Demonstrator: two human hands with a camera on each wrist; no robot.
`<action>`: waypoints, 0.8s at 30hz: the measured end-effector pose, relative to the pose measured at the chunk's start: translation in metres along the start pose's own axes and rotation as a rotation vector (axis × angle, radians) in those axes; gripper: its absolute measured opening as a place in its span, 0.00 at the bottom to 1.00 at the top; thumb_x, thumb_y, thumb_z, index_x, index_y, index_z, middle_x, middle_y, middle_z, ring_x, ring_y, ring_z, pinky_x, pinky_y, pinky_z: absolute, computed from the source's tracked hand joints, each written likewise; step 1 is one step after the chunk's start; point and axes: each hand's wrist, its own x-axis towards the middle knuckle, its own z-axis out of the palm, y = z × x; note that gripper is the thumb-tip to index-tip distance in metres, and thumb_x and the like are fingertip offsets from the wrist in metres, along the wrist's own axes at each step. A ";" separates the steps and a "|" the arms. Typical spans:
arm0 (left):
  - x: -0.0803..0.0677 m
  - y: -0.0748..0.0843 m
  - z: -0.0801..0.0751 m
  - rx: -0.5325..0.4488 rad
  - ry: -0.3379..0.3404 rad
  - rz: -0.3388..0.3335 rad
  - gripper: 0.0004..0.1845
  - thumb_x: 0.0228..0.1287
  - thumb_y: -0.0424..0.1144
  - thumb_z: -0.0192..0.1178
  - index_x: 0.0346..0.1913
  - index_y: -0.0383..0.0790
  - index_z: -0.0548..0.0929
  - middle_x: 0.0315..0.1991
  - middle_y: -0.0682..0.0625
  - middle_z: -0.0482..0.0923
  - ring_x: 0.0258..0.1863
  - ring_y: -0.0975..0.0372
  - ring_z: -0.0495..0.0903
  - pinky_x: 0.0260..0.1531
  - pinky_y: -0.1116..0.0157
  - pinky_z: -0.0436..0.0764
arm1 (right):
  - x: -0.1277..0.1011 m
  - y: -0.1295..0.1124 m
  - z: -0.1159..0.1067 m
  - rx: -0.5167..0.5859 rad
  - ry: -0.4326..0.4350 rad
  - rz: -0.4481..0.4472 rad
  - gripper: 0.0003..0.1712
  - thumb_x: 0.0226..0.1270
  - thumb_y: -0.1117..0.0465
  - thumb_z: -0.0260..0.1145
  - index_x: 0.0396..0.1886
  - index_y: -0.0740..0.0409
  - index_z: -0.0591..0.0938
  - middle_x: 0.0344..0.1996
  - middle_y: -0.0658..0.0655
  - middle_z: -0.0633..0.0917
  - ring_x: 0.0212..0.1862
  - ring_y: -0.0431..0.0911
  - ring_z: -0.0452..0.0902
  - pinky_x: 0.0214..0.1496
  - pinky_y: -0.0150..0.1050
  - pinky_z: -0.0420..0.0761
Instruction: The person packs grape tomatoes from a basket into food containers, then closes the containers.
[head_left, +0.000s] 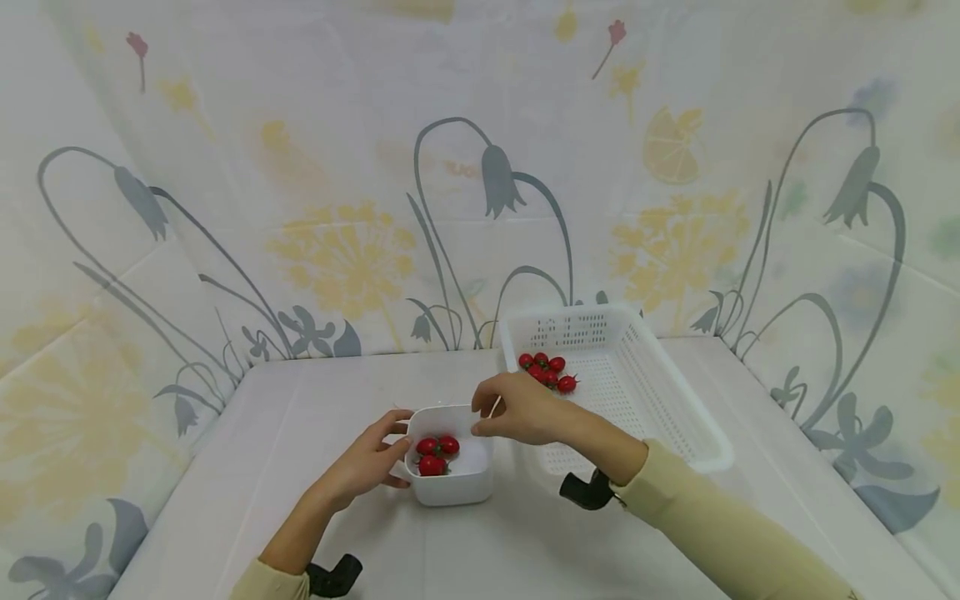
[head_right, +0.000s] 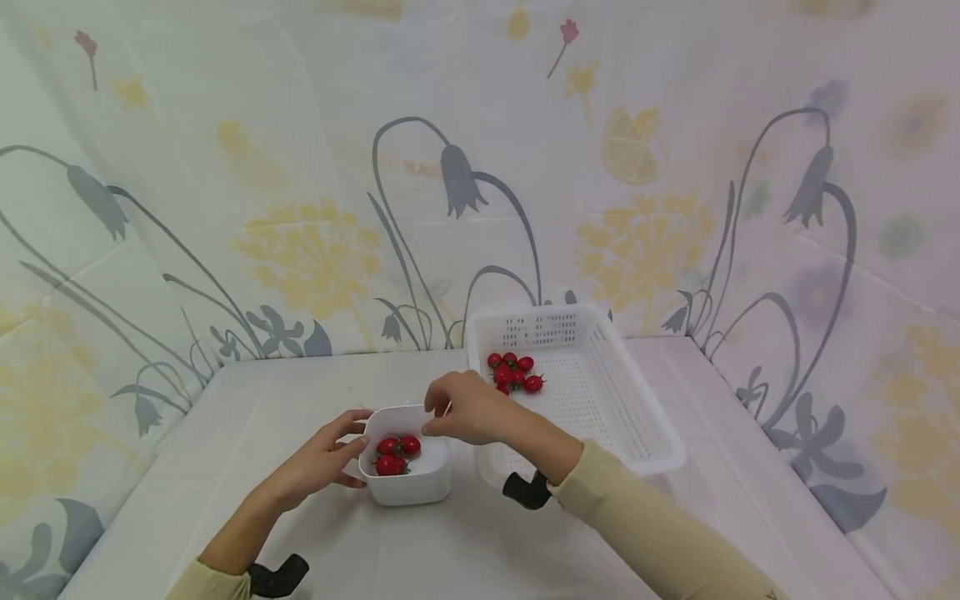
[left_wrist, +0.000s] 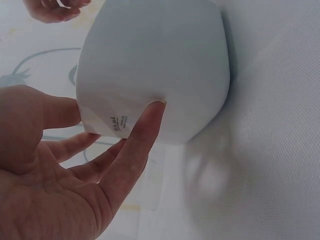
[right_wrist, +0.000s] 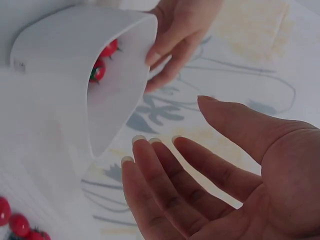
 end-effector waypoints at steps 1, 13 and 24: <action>0.000 0.000 0.000 -0.001 0.001 -0.001 0.23 0.80 0.35 0.51 0.73 0.39 0.66 0.69 0.30 0.65 0.56 0.42 0.79 0.36 0.51 0.90 | -0.001 0.002 -0.003 -0.003 0.006 -0.002 0.11 0.65 0.59 0.73 0.44 0.59 0.86 0.38 0.51 0.87 0.42 0.46 0.84 0.41 0.35 0.86; 0.003 -0.002 0.001 0.024 0.020 -0.015 0.22 0.79 0.34 0.52 0.72 0.42 0.68 0.69 0.33 0.66 0.54 0.46 0.80 0.36 0.54 0.90 | -0.014 0.027 -0.037 -0.048 0.063 0.041 0.12 0.66 0.60 0.73 0.46 0.60 0.86 0.39 0.52 0.86 0.43 0.45 0.82 0.48 0.41 0.85; 0.004 -0.001 0.001 0.030 0.027 -0.017 0.22 0.79 0.34 0.52 0.71 0.42 0.68 0.68 0.33 0.67 0.53 0.46 0.80 0.36 0.54 0.90 | -0.015 0.069 -0.067 -0.009 0.081 0.133 0.13 0.68 0.57 0.71 0.44 0.61 0.85 0.38 0.54 0.85 0.40 0.47 0.80 0.42 0.41 0.83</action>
